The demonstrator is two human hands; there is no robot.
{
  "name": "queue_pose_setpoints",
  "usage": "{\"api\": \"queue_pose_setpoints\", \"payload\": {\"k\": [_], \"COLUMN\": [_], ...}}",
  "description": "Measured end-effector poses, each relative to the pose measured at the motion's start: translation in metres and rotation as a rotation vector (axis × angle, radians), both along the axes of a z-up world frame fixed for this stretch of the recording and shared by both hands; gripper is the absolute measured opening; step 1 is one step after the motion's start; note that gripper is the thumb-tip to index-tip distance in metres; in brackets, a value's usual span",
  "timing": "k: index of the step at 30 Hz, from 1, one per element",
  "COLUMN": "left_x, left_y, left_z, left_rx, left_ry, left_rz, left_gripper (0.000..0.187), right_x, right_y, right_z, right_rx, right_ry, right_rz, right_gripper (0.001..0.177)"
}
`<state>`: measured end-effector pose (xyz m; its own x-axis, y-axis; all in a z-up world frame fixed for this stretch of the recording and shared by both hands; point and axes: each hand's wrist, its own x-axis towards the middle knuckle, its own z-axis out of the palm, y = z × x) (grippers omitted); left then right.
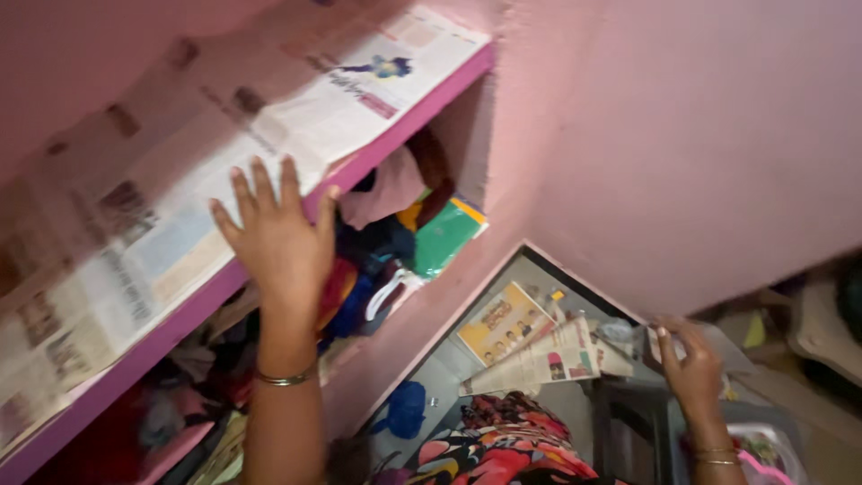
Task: The person organizes a shelf by placing a pink heart-shaped container and a small black basket on the top shelf. They then fold and stack several pieces of clothing, including a green cloth, a maroon cloth, a teal cloth, a navy blue cloth, and a purple cloth, arranging them on the shelf.
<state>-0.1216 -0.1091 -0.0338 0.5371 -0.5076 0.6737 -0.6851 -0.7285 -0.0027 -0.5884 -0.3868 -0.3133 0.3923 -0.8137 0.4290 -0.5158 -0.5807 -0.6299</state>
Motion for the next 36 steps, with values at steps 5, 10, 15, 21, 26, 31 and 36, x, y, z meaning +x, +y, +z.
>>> {"api": "queue_pose_setpoints", "payload": {"k": [5, 10, 15, 21, 26, 31, 36], "left_x": [0.025, 0.042, 0.046, 0.049, 0.037, 0.013, -0.053], "left_y": [-0.043, -0.059, -0.060, -0.064, -0.062, -0.060, -0.085], "left_z": [0.000, -0.015, -0.029, -0.026, -0.018, 0.013, 0.035], "left_rx": [-0.063, -0.034, -0.045, -0.077, -0.082, -0.078, -0.105], "left_ry": [-0.004, 0.075, 0.053, 0.054, 0.085, 0.027, 0.088], "left_rz": [-0.120, -0.079, -0.072, -0.070, -0.098, -0.143, -0.510], "left_gripper": [0.075, 0.085, 0.084, 0.087, 0.088, 0.087, 0.074], "right_x": [-0.033, 0.016, 0.070, 0.153, 0.183, 0.162, 0.090], "right_y": [-0.017, -0.007, 0.000, 0.022, 0.045, 0.036, 0.033], "right_z": [-0.030, -0.005, 0.060, 0.115, 0.095, 0.048, 0.009], "right_rx": [0.034, 0.116, 0.176, 0.018, 0.151, 0.006, 0.205], "right_ry": [0.010, -0.081, -0.033, -0.093, 0.066, -0.030, 0.042], "right_rz": [-0.093, 0.239, 0.522, 0.808, 0.733, 0.688, 0.249], "right_gripper": [0.023, 0.021, 0.019, 0.018, 0.017, 0.019, 0.020]}}
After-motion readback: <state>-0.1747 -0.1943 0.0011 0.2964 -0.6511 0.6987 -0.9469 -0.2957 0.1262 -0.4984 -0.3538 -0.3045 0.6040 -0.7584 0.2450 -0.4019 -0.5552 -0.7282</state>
